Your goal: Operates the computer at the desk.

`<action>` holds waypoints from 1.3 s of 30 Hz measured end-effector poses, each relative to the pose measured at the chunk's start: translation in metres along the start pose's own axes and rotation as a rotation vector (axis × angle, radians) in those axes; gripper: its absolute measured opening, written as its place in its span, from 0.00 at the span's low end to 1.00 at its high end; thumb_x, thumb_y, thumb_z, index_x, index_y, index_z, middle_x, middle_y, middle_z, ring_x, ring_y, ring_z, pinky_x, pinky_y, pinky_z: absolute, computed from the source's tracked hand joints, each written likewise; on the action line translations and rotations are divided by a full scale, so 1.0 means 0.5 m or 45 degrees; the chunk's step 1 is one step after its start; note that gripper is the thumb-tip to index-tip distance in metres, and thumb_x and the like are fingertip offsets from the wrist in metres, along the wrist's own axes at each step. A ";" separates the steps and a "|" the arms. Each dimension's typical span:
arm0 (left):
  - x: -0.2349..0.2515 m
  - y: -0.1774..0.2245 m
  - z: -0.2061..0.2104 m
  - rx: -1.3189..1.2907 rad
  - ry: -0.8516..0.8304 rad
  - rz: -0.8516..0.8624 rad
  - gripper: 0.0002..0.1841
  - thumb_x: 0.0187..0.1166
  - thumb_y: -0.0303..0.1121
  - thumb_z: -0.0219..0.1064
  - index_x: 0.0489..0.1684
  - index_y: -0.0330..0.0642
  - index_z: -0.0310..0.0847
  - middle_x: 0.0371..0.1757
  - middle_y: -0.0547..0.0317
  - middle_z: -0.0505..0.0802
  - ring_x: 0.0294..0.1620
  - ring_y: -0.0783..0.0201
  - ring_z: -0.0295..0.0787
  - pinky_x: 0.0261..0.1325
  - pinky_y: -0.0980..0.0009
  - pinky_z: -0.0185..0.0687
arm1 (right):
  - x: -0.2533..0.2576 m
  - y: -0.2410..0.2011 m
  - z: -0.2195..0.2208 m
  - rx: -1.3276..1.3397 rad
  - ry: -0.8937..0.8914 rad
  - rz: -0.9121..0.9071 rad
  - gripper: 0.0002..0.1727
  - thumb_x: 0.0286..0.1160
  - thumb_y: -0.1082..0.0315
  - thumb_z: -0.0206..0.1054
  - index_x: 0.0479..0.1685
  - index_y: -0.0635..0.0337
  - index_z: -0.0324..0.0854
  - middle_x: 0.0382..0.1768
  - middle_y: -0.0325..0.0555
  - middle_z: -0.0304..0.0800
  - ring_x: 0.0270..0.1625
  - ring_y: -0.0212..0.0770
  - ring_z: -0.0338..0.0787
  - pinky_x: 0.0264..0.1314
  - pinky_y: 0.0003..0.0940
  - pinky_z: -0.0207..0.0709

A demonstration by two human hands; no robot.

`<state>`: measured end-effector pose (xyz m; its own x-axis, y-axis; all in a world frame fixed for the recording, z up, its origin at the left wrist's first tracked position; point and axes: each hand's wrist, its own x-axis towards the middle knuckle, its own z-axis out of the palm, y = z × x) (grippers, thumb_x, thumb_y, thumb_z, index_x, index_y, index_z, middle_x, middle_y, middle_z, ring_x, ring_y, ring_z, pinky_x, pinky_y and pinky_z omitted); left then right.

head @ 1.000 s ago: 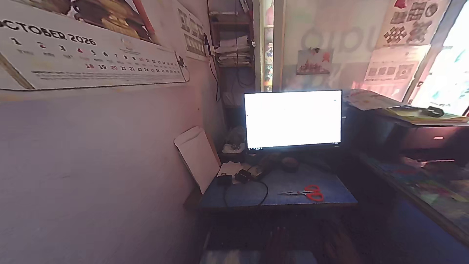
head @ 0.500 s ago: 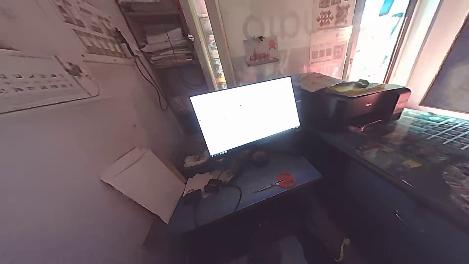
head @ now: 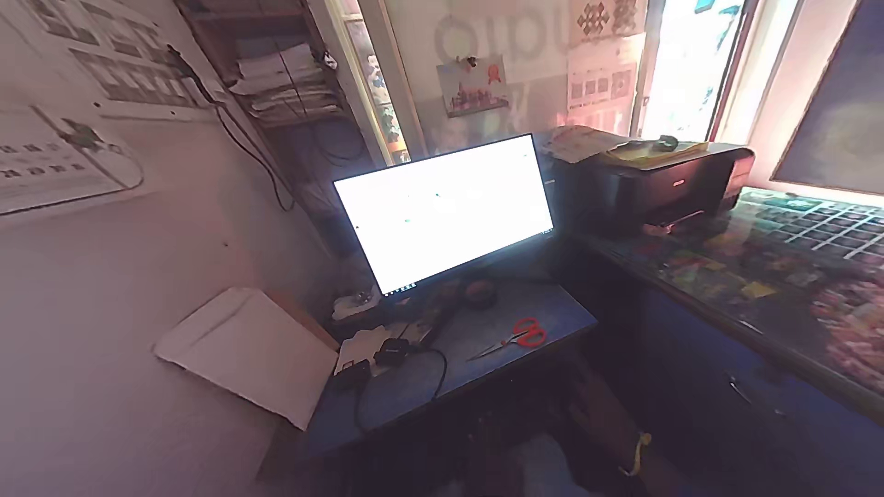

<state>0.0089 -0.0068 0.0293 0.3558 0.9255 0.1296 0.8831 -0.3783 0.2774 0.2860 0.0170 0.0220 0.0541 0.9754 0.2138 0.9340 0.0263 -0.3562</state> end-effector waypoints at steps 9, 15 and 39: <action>-0.003 -0.031 0.058 -0.018 0.076 0.043 0.38 0.87 0.58 0.52 0.88 0.37 0.65 0.92 0.44 0.64 0.95 0.45 0.52 0.95 0.45 0.42 | 0.006 0.014 0.019 -0.008 0.037 -0.038 0.31 0.76 0.49 0.65 0.80 0.44 0.79 0.83 0.50 0.74 0.86 0.52 0.70 0.88 0.49 0.65; -0.004 -0.036 0.065 -0.011 0.122 0.066 0.38 0.87 0.58 0.51 0.87 0.37 0.65 0.92 0.44 0.65 0.94 0.44 0.54 0.95 0.45 0.43 | 0.007 0.017 0.021 0.011 0.085 -0.101 0.30 0.75 0.51 0.66 0.79 0.43 0.79 0.84 0.47 0.73 0.86 0.50 0.70 0.87 0.48 0.66; -0.005 -0.047 0.080 -0.007 0.191 0.113 0.38 0.87 0.60 0.49 0.89 0.41 0.65 0.93 0.50 0.64 0.95 0.47 0.52 0.95 0.44 0.42 | 0.014 0.010 0.025 -0.010 0.144 -0.007 0.34 0.74 0.51 0.64 0.84 0.49 0.74 0.84 0.50 0.73 0.85 0.53 0.72 0.86 0.50 0.67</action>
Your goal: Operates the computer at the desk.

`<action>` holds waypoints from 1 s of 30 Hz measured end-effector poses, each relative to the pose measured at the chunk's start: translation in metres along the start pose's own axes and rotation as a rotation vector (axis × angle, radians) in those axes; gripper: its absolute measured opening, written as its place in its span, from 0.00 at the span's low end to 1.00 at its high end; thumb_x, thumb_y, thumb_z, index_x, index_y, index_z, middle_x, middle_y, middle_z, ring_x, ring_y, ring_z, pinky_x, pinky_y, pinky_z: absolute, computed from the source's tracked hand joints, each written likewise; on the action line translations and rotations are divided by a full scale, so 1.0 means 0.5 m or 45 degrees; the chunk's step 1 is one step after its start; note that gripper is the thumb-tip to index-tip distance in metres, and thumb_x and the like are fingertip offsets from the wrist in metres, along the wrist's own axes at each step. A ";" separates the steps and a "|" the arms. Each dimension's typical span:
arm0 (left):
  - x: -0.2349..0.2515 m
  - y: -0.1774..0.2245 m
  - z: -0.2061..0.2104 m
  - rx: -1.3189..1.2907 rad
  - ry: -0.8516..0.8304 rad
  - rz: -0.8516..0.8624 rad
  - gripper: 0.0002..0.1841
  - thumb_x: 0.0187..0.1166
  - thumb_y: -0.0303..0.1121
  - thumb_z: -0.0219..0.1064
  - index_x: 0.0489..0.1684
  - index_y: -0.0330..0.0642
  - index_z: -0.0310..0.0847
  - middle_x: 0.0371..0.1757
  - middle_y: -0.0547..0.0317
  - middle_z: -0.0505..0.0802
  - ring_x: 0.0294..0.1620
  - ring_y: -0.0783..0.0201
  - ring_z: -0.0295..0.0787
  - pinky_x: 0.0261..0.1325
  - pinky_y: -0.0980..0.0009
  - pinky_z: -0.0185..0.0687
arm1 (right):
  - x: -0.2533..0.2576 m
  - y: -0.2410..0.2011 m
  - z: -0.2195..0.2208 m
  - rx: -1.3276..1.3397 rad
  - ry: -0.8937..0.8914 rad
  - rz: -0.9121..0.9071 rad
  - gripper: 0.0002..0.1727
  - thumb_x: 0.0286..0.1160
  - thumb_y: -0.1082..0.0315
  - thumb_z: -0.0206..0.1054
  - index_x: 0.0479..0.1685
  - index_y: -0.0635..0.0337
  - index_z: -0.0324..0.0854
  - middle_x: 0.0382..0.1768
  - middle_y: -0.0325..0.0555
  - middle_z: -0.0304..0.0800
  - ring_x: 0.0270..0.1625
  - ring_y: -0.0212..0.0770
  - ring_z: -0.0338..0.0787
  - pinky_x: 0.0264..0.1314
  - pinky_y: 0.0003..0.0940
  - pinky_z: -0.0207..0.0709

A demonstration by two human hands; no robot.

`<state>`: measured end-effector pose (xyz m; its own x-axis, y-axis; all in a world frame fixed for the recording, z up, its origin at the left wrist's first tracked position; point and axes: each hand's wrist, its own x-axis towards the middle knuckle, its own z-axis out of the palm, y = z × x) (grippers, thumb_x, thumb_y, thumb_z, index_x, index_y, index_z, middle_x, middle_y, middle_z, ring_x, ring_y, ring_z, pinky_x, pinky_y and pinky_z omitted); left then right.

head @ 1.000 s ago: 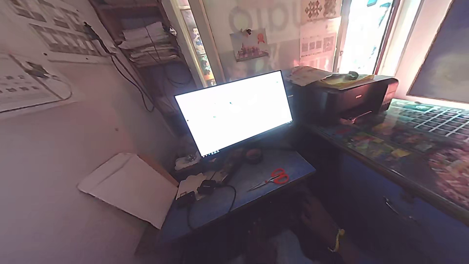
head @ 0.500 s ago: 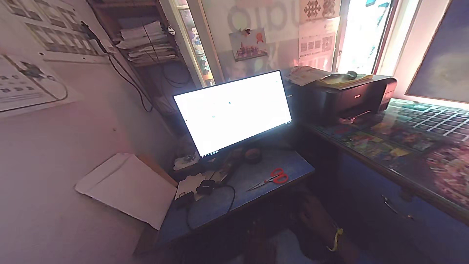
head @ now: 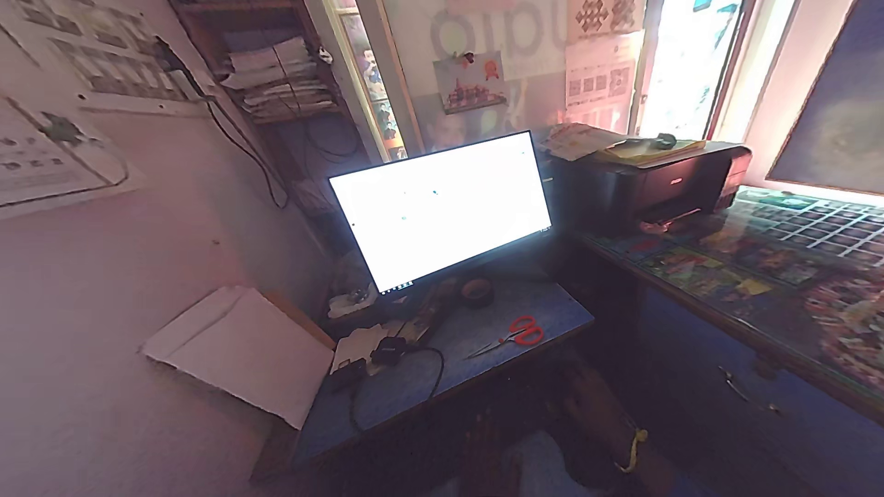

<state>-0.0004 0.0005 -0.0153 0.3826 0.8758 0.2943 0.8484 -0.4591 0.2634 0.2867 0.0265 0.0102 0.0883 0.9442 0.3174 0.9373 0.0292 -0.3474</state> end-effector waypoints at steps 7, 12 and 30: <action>0.004 0.001 -0.006 -0.019 0.013 0.019 0.35 0.87 0.59 0.50 0.85 0.46 0.71 0.91 0.49 0.68 0.93 0.45 0.57 0.93 0.41 0.44 | 0.002 -0.004 -0.007 0.014 0.005 0.004 0.34 0.74 0.52 0.64 0.84 0.48 0.74 0.84 0.50 0.73 0.85 0.53 0.73 0.85 0.50 0.68; 0.002 0.006 -0.011 -0.035 -0.045 0.023 0.35 0.87 0.59 0.50 0.85 0.43 0.72 0.92 0.48 0.66 0.94 0.45 0.55 0.94 0.41 0.43 | -0.004 -0.003 -0.013 0.031 -0.024 0.030 0.34 0.75 0.52 0.65 0.83 0.49 0.74 0.84 0.51 0.73 0.85 0.52 0.72 0.85 0.48 0.69; 0.002 -0.004 -0.003 -0.058 0.057 0.057 0.30 0.86 0.57 0.54 0.78 0.49 0.80 0.89 0.48 0.70 0.92 0.46 0.61 0.93 0.44 0.49 | -0.002 -0.004 -0.010 0.075 -0.042 0.026 0.34 0.75 0.52 0.66 0.84 0.47 0.73 0.84 0.50 0.72 0.86 0.51 0.71 0.86 0.48 0.68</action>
<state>-0.0021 0.0019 -0.0141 0.4020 0.8474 0.3469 0.8129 -0.5047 0.2906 0.2865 0.0241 0.0149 0.0949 0.9550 0.2810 0.9139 0.0284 -0.4049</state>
